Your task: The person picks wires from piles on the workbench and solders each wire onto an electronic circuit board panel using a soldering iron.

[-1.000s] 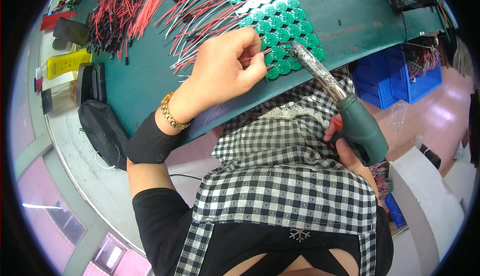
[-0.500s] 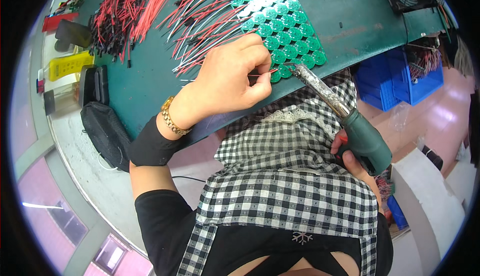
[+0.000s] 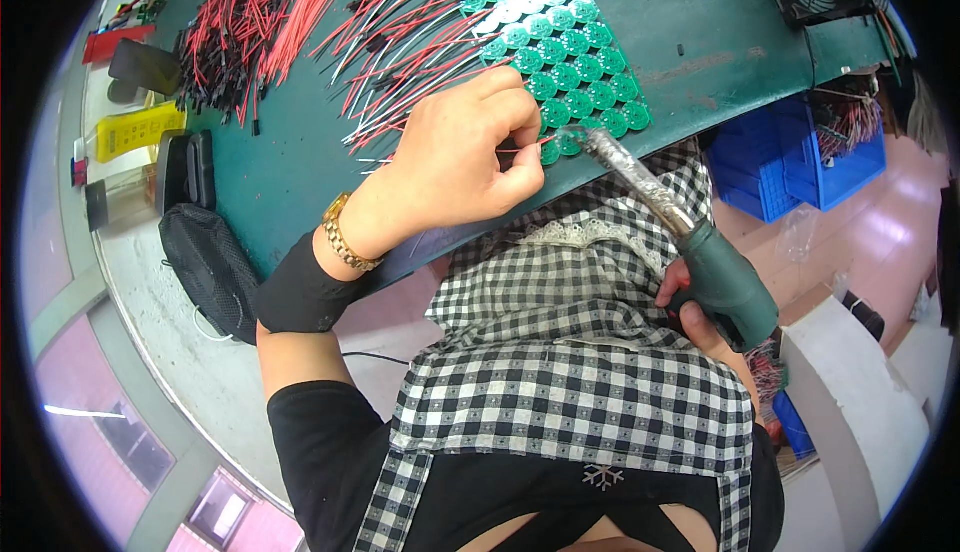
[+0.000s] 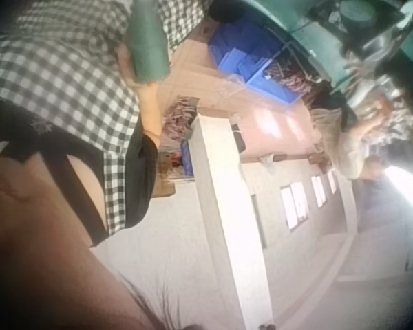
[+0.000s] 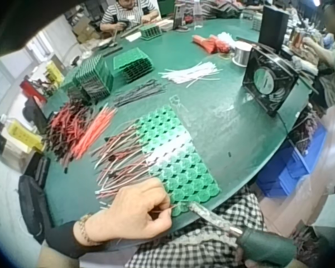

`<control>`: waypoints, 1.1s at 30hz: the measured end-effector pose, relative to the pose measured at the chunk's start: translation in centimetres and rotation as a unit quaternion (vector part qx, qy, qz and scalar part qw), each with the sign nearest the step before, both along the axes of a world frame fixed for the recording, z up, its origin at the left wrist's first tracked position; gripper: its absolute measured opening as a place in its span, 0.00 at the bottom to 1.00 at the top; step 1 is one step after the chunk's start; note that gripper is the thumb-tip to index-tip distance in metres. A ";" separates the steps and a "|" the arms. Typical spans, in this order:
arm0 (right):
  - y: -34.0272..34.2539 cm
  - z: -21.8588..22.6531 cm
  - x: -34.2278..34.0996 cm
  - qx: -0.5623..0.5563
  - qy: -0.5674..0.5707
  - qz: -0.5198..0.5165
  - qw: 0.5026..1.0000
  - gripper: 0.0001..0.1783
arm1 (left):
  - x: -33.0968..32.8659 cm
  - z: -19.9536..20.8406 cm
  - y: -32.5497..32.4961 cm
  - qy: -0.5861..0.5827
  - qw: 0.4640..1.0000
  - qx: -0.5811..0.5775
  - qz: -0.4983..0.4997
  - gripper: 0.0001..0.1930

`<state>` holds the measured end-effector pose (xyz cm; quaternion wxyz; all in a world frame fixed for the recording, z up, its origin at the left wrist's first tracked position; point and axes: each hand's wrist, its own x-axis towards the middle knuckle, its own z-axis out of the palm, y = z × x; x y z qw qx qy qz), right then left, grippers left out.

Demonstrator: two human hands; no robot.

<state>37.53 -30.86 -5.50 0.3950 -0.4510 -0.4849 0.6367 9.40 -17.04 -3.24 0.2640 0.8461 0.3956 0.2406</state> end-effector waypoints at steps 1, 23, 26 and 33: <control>0.0 0.0 0.0 0.012 -0.009 0.000 1.000 0.16 | 0.0 0.0 -0.1 0.002 1.000 0.004 0.001 0.07; 0.1 2.5 -0.6 -0.013 -0.006 -0.034 0.999 0.38 | 0.3 3.1 -0.5 0.017 1.000 -0.009 0.001 0.07; -0.2 1.9 -0.2 0.016 0.020 -0.032 0.999 0.27 | 0.2 4.4 -1.3 0.031 0.999 -0.011 0.002 0.07; 1.2 4.9 0.7 0.062 0.065 -0.055 0.994 0.20 | -2.0 11.5 4.6 0.007 0.989 0.052 0.138 0.02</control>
